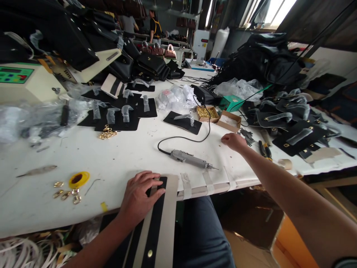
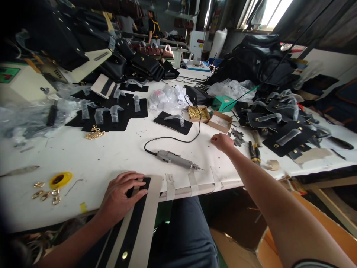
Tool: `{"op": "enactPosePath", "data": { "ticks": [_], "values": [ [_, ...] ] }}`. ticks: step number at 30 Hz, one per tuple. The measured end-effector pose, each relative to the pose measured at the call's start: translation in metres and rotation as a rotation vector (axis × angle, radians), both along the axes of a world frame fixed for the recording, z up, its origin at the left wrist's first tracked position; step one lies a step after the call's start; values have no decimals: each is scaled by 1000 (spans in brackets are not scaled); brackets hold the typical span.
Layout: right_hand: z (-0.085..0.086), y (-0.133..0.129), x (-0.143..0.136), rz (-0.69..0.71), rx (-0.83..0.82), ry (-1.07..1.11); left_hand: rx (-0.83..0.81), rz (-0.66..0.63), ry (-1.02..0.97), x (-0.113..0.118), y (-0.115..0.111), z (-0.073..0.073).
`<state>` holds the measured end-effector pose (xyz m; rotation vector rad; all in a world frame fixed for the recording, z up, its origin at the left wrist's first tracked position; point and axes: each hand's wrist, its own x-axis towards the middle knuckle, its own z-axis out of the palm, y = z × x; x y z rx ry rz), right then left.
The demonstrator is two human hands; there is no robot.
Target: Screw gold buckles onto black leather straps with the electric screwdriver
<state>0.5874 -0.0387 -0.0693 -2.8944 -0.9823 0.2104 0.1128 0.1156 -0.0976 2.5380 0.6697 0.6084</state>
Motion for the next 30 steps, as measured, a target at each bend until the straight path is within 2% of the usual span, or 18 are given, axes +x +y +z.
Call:
{"op": "enactPosePath", "data": {
  "ticks": [12, 17, 20, 24, 27, 30],
  "values": [
    [9, 30, 12, 112, -125, -5, 4, 13, 8, 0, -2, 1],
    [12, 21, 6, 101, -67, -15, 11, 2, 13, -1, -1, 0],
    [5, 0, -12, 87, 28, -28, 12, 3, 7, -1, -1, 0],
    [-16, -26, -39, 102, 159, -69, 8, -4, -3, -1, -1, 1],
    [-30, -34, -51, 106, 235, -126, 12, -3, -5, -1, -1, 1],
    [-35, -34, -55, 127, 276, -175, 12, -7, -11, 0, -2, 2]
  ]
}}
